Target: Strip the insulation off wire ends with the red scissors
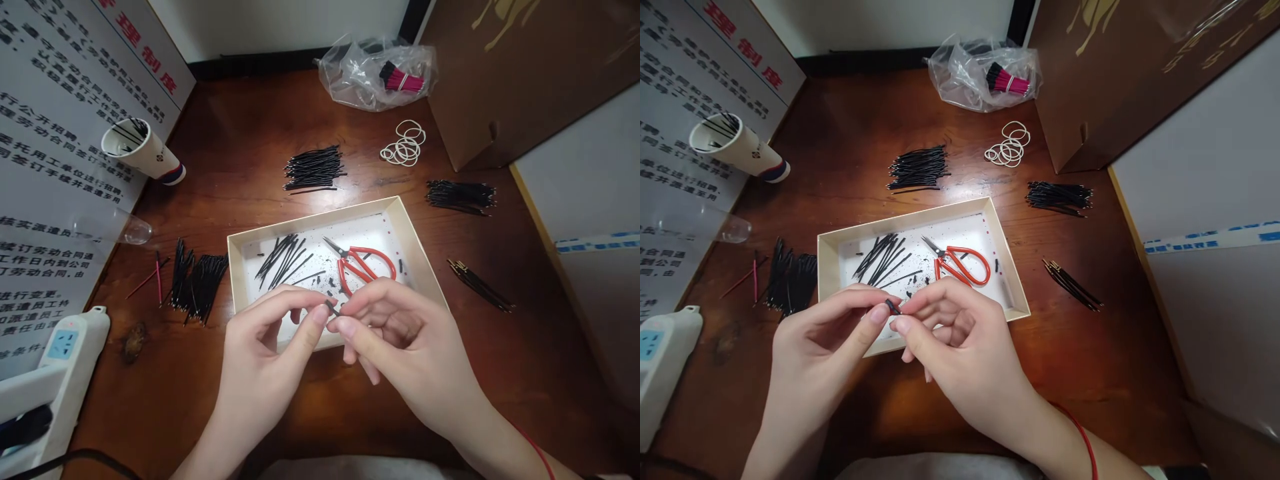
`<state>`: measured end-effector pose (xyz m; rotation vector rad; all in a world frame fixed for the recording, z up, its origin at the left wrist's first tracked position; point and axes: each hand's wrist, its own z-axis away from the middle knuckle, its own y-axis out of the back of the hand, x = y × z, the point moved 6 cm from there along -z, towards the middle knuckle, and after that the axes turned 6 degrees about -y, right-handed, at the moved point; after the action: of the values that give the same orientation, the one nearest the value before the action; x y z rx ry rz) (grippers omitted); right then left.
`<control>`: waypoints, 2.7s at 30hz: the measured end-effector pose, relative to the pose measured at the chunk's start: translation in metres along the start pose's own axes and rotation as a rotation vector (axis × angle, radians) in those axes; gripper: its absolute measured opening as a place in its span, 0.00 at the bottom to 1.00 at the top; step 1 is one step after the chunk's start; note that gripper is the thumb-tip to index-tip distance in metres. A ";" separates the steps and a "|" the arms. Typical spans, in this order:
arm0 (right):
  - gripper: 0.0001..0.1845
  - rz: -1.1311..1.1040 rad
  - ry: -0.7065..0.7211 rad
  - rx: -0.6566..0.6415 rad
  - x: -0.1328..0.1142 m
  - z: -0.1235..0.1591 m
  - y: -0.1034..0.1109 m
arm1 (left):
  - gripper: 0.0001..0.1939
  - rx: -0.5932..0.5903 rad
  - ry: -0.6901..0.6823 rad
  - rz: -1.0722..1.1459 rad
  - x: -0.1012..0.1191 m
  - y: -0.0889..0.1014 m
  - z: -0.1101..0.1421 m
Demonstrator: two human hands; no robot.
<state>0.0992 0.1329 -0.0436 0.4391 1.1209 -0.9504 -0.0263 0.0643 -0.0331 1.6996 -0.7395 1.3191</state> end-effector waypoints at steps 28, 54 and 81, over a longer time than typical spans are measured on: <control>0.15 0.902 0.747 0.133 -0.016 0.033 -0.008 | 0.08 -0.074 -0.062 -0.074 0.000 -0.004 0.001; 0.11 0.465 0.314 0.184 -0.007 0.014 0.001 | 0.09 -0.066 0.282 0.042 -0.017 -0.005 -0.001; 0.09 0.501 0.118 -0.071 -0.005 0.005 0.004 | 0.07 -0.174 -0.180 -0.234 0.009 -0.004 0.005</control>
<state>0.1048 0.1332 -0.0377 0.6856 1.0759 -0.4486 -0.0181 0.0620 -0.0258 1.7190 -0.7109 0.9245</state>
